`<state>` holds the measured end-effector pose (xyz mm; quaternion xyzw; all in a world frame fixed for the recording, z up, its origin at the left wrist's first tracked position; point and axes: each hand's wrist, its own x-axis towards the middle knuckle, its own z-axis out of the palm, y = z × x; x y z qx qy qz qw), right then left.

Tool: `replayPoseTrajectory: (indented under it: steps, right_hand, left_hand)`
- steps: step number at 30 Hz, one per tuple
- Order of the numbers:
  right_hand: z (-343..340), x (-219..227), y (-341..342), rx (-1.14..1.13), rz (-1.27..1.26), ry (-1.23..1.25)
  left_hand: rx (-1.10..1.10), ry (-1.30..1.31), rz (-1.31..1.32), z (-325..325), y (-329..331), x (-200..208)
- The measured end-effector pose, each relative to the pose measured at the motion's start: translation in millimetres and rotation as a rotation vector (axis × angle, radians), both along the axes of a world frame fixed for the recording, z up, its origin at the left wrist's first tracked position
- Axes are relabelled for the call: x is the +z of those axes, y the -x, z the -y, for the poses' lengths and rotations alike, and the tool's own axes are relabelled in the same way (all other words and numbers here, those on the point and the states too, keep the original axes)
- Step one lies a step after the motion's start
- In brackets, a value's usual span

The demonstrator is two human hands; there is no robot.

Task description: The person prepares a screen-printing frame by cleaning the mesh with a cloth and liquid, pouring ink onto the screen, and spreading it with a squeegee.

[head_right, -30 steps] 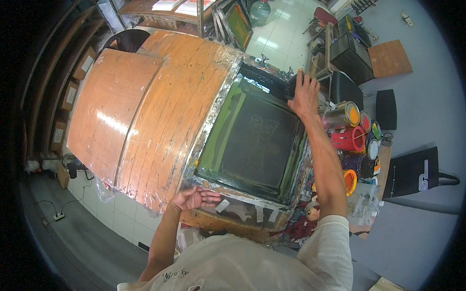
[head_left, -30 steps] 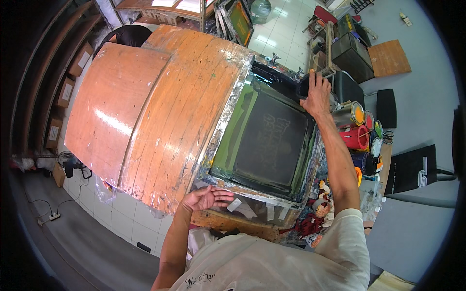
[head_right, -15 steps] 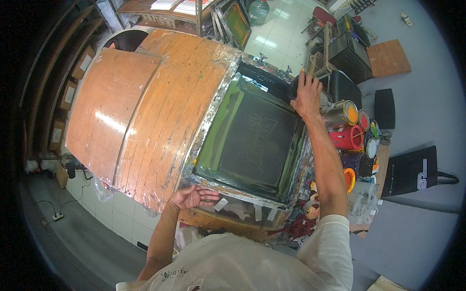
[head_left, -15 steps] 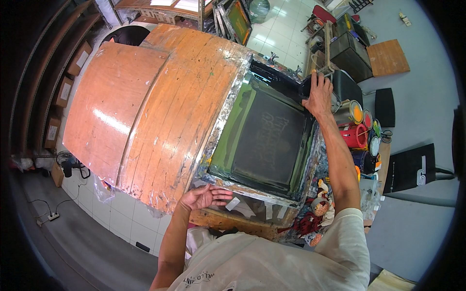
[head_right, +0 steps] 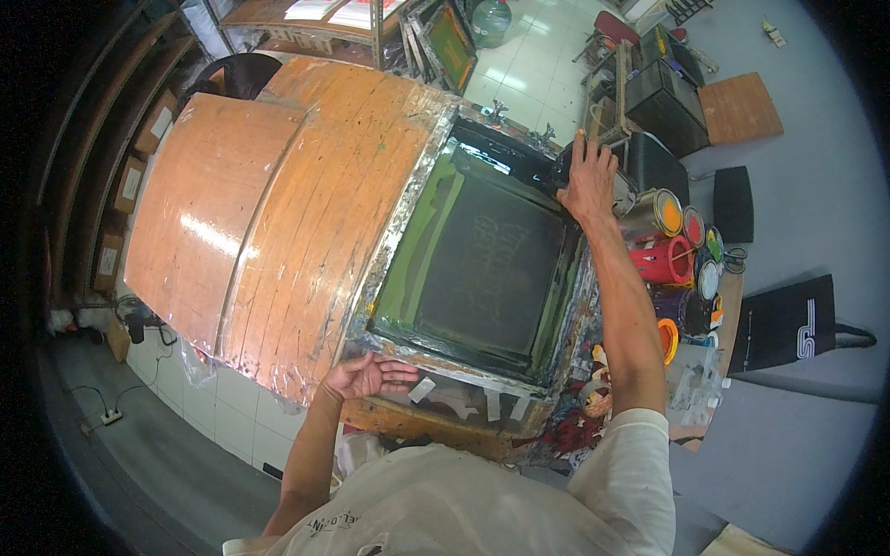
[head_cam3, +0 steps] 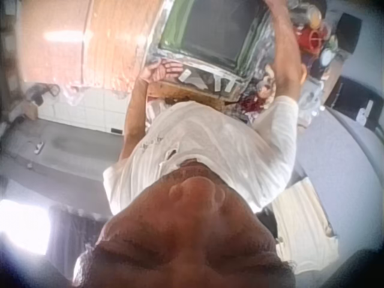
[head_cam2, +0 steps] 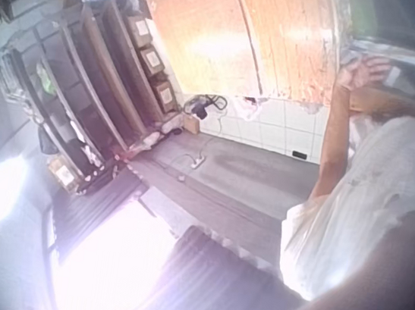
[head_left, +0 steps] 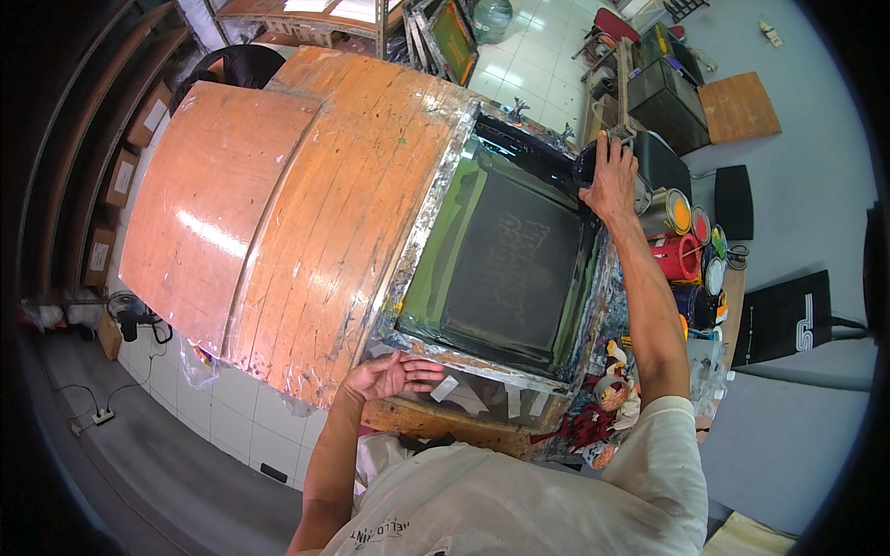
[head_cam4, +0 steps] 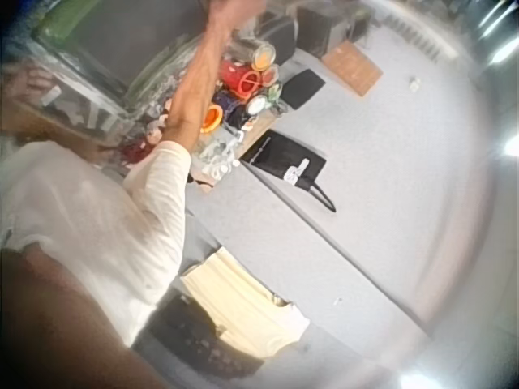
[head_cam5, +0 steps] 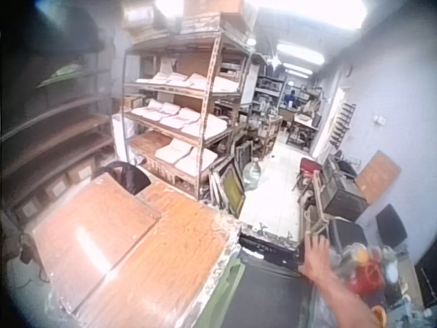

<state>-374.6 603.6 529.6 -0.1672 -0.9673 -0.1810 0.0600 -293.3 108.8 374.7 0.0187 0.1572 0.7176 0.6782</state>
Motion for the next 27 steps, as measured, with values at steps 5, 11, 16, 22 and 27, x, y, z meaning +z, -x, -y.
replayPoseTrajectory:
  steps: [5, 11, 16, 22, 27]
  right_hand:
    - [-2.1, 0.1, -1.0, 0.012, -0.023, -0.021]
    - [-1.1, 2.6, -1.3, -0.003, -0.020, -0.014]
    - [-2.7, 2.3, -2.8, -0.014, -0.016, -0.033]
    - [-0.8, 5.2, -4.0, -0.020, -0.013, -0.043]
    - [-1.1, 5.2, -5.2, -0.023, -0.009, -0.056]
  left_hand:
    - [0.005, 0.002, 0.015, 0.0, -0.7, -1.0]
    - [0.009, 0.000, 0.010, 0.2, -0.5, -0.5]
    - [0.012, -0.002, 0.010, 0.1, -1.0, -2.1]
    - [0.007, -0.005, 0.006, 0.7, -1.4, -3.0]
    - [0.007, -0.036, 0.053, 0.7, -1.7, -4.3]
